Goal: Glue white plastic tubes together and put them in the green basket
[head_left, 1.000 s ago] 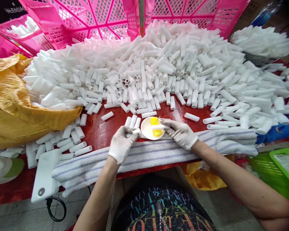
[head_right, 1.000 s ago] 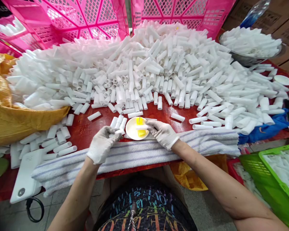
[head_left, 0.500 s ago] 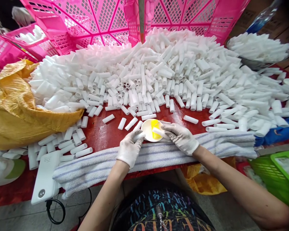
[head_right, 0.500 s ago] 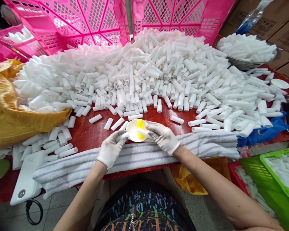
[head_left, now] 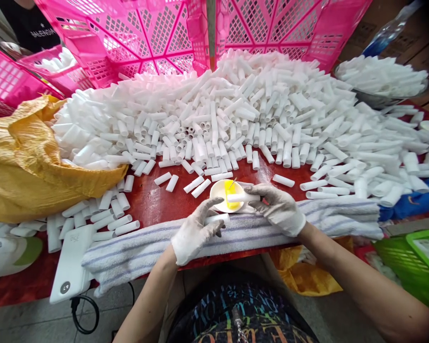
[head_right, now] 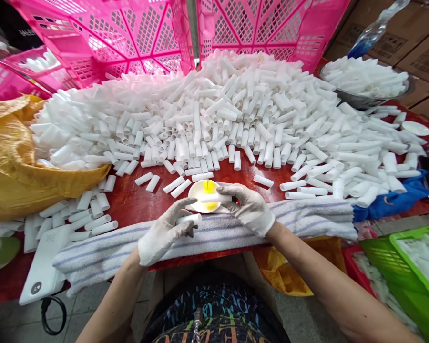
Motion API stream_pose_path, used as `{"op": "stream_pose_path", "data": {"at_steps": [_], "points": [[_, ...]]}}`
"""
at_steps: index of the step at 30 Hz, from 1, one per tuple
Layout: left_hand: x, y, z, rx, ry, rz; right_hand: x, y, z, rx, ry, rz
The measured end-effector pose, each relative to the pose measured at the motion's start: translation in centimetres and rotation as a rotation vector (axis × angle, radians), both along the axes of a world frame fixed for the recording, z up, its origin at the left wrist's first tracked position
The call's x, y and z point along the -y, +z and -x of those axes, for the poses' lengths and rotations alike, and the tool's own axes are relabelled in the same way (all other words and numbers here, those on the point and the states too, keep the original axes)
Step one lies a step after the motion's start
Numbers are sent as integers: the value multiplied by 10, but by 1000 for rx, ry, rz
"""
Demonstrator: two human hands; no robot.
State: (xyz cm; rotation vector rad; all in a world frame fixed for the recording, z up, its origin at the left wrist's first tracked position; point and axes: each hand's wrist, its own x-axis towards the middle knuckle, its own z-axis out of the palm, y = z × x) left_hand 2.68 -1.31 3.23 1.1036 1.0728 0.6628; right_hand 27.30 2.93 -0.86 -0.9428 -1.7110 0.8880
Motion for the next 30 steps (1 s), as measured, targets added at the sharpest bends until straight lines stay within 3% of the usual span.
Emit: {"op": "stream_pose_path", "data": {"at_steps": [3, 8, 13, 15, 19, 22, 25, 30], "points": [[5, 2, -2, 101, -33, 18, 5, 8, 2, -51, 7, 50], [9, -8, -12, 177, -48, -15, 14, 19, 7, -90, -9, 163], [8, -18, -18, -76, 144, -243, 12, 28, 2, -107, -14, 699], [4, -21, -14, -128, 265, -237, 5, 24, 0, -164, -36, 794], [-12, -28, 0, -142, 393, -143, -8, 8, 9, -130, -121, 625], [-20, -32, 4, -104, 423, -107, -13, 0, 16, -121, -17, 453], [-21, -30, 2, -73, 444, -80, -12, -5, 14, -81, 75, 436], [-17, -24, -2, -48, 394, -20, -5, -22, 9, -53, -48, 371]]}}
